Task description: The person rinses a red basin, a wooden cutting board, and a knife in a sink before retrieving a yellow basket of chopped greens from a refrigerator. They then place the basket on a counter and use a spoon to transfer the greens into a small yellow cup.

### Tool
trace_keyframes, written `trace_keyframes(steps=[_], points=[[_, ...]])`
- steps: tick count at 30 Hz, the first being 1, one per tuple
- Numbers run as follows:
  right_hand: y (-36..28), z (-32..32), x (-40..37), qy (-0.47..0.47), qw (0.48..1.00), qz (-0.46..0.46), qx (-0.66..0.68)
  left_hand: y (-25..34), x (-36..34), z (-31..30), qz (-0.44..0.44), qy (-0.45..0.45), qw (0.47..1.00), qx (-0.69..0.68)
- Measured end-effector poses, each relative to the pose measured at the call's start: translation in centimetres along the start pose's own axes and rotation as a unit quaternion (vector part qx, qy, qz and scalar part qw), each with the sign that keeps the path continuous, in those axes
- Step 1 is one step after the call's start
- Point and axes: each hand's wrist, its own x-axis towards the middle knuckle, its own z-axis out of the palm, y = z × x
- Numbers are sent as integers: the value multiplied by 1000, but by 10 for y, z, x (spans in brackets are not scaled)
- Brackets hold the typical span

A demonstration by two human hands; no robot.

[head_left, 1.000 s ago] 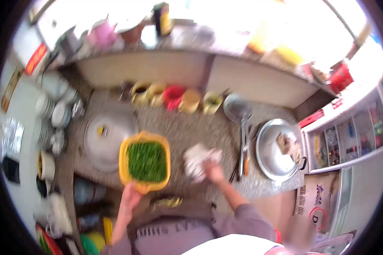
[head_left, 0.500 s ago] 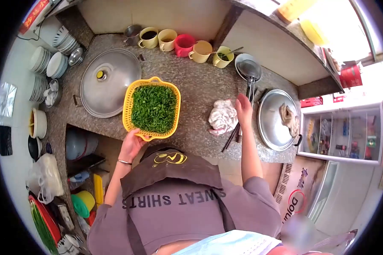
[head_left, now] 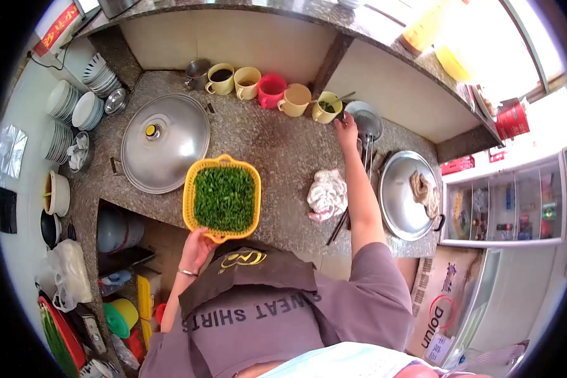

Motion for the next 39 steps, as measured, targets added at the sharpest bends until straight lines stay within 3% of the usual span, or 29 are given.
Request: trace_keyframes(steps=[5, 9, 11, 13, 14, 17, 23, 25, 29, 33, 39], points=[[48, 63, 93, 36, 988, 13, -153, -18, -22, -12, 16, 51, 998, -23], [74, 76, 130, -22, 994, 31, -107, -25, -26, -9, 20, 86, 995, -38], [67, 78, 107, -25, 995, 24, -94, -26, -29, -6, 23, 125, 990, -67], [44, 84, 73, 137, 989, 2, -54, -31, -22, -22, 23, 117, 990, -73], [42, 93, 60, 162, 984, 3, -72, -31, -18, -24, 17, 109, 991, -73], [29, 108, 38, 156, 980, -1, -124, -26, -12, -5, 26, 111, 991, -72], [18, 107, 37, 159, 987, -5, -26, -11, -7, 20, 40, 99, 992, -72], [25, 95, 34, 190, 973, -72, -113, -9, -4, 14, 34, 66, 995, -62], [24, 76, 21, 151, 976, -12, -156, -3, 1, 18, 22, 81, 996, -42], [21, 71, 19, 114, 990, 37, -78, -4, 10, 11, 27, 75, 995, -60], [56, 81, 15, 93, 994, -42, -35, -1, 23, 9, 36, 32, 998, -42]])
